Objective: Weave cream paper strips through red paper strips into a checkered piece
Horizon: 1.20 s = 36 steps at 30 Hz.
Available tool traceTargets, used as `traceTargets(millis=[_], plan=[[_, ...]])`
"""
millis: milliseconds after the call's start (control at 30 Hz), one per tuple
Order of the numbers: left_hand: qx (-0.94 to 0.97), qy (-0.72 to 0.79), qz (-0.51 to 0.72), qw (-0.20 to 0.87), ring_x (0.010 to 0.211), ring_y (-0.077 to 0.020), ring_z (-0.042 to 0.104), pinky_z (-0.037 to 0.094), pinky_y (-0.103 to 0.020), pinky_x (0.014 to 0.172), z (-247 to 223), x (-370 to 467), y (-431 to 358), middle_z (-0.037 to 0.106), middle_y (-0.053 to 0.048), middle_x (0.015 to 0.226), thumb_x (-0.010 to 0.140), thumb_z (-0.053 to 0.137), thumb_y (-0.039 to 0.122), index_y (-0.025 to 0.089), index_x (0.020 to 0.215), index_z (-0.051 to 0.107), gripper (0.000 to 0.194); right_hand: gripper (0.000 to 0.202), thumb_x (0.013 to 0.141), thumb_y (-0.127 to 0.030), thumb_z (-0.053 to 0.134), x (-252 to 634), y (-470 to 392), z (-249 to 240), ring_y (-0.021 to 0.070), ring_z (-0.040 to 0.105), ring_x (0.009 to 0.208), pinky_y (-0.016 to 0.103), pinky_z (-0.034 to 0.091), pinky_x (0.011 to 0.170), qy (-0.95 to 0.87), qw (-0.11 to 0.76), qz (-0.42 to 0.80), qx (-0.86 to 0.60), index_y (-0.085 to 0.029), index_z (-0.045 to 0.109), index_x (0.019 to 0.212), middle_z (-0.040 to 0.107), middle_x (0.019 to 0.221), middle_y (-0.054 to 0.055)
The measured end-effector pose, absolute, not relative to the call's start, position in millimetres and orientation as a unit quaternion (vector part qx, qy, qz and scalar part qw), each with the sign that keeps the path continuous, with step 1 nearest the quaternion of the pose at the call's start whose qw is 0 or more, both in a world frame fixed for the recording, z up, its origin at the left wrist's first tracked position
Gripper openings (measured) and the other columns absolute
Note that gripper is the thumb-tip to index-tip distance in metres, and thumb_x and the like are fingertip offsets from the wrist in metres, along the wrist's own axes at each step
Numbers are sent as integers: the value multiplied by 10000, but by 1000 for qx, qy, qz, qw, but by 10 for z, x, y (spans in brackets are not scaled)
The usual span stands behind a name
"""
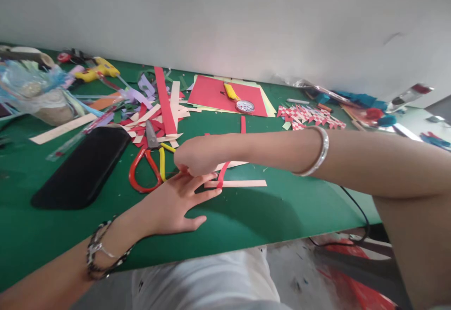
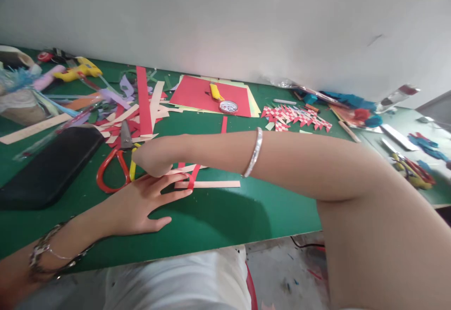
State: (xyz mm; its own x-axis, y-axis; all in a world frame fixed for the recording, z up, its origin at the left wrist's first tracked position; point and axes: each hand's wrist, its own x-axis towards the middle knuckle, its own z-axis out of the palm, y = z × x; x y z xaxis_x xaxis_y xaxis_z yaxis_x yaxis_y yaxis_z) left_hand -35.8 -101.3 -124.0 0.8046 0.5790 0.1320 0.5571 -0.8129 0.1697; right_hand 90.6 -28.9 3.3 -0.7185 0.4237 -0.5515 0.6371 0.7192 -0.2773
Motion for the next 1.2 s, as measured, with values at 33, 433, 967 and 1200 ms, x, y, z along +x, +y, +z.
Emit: traceTargets(millis=[33, 433, 967, 1200], plan=[[948, 301, 87, 62, 1137, -319, 531, 454, -456, 939, -1237, -355, -1010, 407, -74, 1390, 820, 554, 354, 293, 1305, 501, 491, 191, 708, 27, 529, 949, -277, 6, 163, 556, 716, 250, 424, 567, 904, 240, -221, 279, -114, 651, 670, 610, 661, 39], [954, 277, 84, 77, 1214, -313, 483, 487, -419, 921, -1205, -338, -991, 462, -109, 1369, 812, 555, 338, 230, 1300, 508, 502, 321, 799, -100, 484, 1548, -192, -215, 130, 555, 741, 213, 378, 592, 879, 84, -302, 361, -137, 623, 1086, 662, 906, 51], [959, 266, 81, 49, 1233, -306, 477, 495, -421, 890, -1211, -332, -985, 409, -153, 1418, 828, 524, 317, 216, 1310, 487, 493, 131, 773, -277, 593, 2055, -184, -626, 108, 577, 584, 238, 454, 582, 730, -15, -532, 428, -162, 541, 738, 641, 658, 10], [958, 258, 103, 65, 1291, -309, 393, 368, -496, 1033, -1182, -318, -981, 392, -142, 1423, 821, 549, 317, 223, 1295, 498, 485, 206, 779, -346, 591, 2117, -134, -637, 101, 545, 601, 232, 427, 592, 756, 10, -489, 435, -166, 554, 687, 604, 652, 0]])
